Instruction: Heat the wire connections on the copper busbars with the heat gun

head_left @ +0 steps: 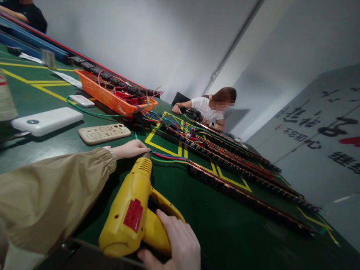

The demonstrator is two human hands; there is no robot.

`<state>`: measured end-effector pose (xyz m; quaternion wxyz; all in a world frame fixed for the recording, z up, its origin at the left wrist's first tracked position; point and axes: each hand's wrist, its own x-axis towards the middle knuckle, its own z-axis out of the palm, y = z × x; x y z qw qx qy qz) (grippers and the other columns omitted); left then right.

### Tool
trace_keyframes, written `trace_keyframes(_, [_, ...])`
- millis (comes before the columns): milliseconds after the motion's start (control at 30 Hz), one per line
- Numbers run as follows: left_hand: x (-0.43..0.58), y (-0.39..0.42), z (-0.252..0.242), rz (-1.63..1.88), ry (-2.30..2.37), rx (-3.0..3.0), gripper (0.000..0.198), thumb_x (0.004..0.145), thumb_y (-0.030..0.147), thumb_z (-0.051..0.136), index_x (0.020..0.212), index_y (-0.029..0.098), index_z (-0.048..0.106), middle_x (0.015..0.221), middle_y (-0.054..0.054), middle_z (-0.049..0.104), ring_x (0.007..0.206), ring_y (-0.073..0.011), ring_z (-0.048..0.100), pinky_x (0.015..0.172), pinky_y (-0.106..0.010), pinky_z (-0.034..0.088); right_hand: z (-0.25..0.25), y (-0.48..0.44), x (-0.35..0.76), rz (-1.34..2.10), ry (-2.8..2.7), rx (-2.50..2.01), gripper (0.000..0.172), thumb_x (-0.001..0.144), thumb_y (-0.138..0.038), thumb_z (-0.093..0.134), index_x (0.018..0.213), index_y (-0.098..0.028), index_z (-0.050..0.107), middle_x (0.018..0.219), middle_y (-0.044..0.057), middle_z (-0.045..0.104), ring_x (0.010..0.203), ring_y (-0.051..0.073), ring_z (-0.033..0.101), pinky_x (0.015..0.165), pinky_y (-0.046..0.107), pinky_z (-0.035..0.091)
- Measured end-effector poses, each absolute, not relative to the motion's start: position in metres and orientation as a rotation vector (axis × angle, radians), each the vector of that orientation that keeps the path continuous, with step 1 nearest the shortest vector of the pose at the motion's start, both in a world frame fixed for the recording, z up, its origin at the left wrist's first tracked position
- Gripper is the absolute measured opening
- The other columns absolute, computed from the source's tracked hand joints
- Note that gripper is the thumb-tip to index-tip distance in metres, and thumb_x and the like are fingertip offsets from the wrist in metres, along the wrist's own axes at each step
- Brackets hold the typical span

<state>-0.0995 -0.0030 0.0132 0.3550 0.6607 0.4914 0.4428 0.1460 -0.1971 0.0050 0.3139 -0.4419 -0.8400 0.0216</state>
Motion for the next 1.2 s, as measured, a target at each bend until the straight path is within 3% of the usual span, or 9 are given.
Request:
trace_keyframes(167, [-0.100,0.000,0.013,0.973,1.323,1.789,0.040,0.067,0.045,0.059,0.044,0.014,0.052,0.038,0.005,0.035,0.046,-0.0074,0.030,0.048,-0.025,0.018,0.017,-0.193,0.161,0.077,-2.280,-1.248,0.057,0.062,-0.034,0.074,0.114,-0.022,0.055,0.099,0.002,0.065,0.084,0.021,0.060,0.074,0.032,0.047])
trace_keyframes(300, [-0.100,-0.001,0.014,0.920,1.356,1.826,0.040,0.068,0.047,0.057,0.044,0.015,0.052,0.037,0.004,0.032,0.044,-0.0080,0.028,0.047,-0.026,0.017,0.026,-0.192,0.172,0.192,-2.276,-1.381,0.059,0.061,-0.033,0.074,0.116,-0.021,0.055,0.106,0.003,0.064,0.091,0.021,0.059,0.080,0.032,0.047])
trace_keyframes(467, [-0.099,-0.002,0.016,0.898,1.400,1.844,0.042,0.069,0.048,0.055,0.041,0.016,0.049,0.038,0.004,0.031,0.044,-0.0086,0.029,0.048,-0.026,0.018,0.031,-0.195,0.185,0.268,-2.254,-1.513,0.049,0.061,-0.030,0.072,0.107,-0.025,0.058,0.105,0.001,0.062,0.095,0.022,0.057,0.085,0.034,0.044])
trace_keyframes(567, [-0.099,-0.003,0.017,0.887,1.422,1.848,0.042,0.069,0.048,0.055,0.042,0.016,0.048,0.038,0.004,0.032,0.045,-0.0090,0.030,0.048,-0.026,0.019,0.031,-0.196,0.190,0.254,-2.218,-1.573,0.034,0.063,-0.030,0.069,0.095,-0.023,0.060,0.094,0.001,0.063,0.087,0.021,0.057,0.076,0.032,0.046])
trace_keyframes(733, [-0.098,-0.006,0.020,0.868,1.438,1.855,0.042,0.072,0.045,0.054,0.043,0.015,0.047,0.039,0.004,0.033,0.047,-0.0081,0.029,0.049,-0.025,0.019,0.027,-0.195,0.203,0.154,-2.205,-1.572,0.030,0.064,-0.033,0.067,0.091,-0.022,0.058,0.088,0.001,0.062,0.081,0.020,0.057,0.069,0.030,0.046])
trace_keyframes(1200, [-0.098,-0.008,0.020,0.854,1.437,1.888,0.041,0.076,0.042,0.050,0.045,0.016,0.043,0.041,0.005,0.032,0.050,-0.0080,0.032,0.051,-0.023,0.020,0.006,-0.193,0.219,-0.189,-2.030,-1.734,0.038,0.074,-0.053,0.059,0.096,-0.022,0.055,0.092,0.003,0.062,0.083,0.021,0.058,0.072,0.032,0.044])
